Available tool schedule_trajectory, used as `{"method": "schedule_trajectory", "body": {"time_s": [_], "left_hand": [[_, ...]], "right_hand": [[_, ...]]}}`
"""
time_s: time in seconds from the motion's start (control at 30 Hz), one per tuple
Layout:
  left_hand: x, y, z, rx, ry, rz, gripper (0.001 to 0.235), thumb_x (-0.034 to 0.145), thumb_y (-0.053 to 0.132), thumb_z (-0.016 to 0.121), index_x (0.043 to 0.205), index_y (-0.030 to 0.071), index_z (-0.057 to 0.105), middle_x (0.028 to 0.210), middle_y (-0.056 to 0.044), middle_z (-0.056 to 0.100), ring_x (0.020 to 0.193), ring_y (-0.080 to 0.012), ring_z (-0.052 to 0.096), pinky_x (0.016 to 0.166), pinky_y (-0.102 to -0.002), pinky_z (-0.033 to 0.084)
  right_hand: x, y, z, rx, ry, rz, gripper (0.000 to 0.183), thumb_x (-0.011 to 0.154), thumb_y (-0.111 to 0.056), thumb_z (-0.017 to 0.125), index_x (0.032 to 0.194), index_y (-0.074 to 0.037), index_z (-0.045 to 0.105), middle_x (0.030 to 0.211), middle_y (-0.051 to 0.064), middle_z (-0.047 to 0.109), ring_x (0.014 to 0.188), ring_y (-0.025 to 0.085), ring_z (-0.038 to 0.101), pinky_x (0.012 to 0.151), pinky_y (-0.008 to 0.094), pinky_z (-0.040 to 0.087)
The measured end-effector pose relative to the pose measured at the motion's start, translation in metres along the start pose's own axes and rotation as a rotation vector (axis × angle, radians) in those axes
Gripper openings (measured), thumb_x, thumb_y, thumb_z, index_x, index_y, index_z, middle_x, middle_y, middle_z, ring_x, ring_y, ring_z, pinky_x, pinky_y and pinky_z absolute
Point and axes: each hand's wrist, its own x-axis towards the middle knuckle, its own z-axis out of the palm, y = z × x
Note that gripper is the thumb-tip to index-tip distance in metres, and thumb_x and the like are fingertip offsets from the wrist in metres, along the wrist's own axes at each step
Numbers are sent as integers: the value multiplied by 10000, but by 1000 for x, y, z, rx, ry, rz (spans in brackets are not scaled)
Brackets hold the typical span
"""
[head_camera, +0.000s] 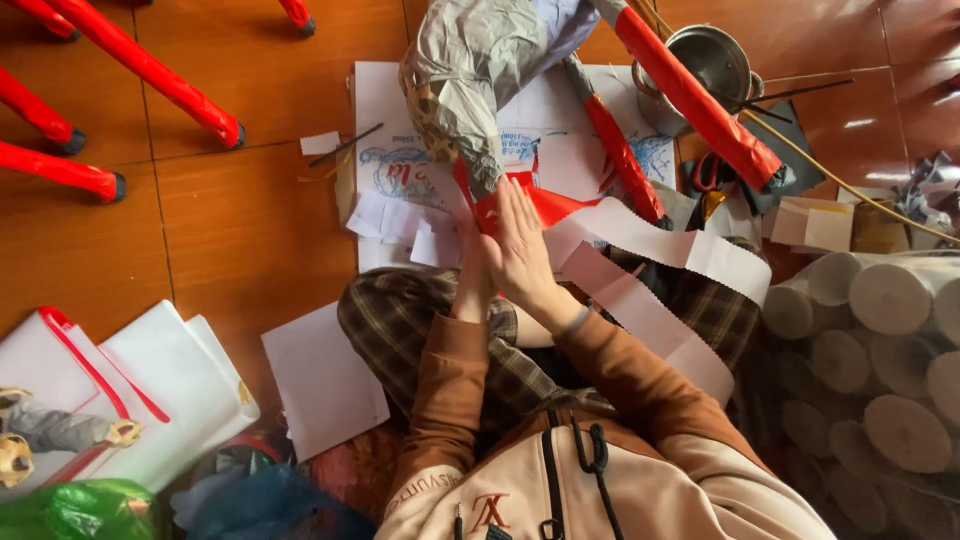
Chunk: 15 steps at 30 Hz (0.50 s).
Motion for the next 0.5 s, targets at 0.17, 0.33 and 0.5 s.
{"method": "schedule_trajectory", "body": {"time_s": [0.17,0.33,0.5], "left_hand": [[8,6,-9,-82,-49,-97,795,770,458,694,1405,93,385,1338,-191,423,1217,-327,462,1042,-507,413],[13,1,-17,-171,-93,-218,911,782,622,562,1464,73,311,1421,-251,365,1285,-396,417,1066,-569,385],[16,-9,-24,-289,-142,-361,1103,799,841,386,1544,47,211,1532,-330,288,1376,-488,358,1098,-650,348]], "right_hand": [[16,-2,-3,-6,-124,139,733,1034,-348,416,1546,74,103,1531,385,241,1397,547,293,1177,568,235],[40,-5,-11,-46,-332,450,890,998,-566,445,1581,-87,-24,1497,385,288,1155,616,514,930,659,462],[61,26,8,127,-472,742,1099,761,-789,652,1565,-215,172,1294,258,609,1220,423,584,1063,528,430]]}}
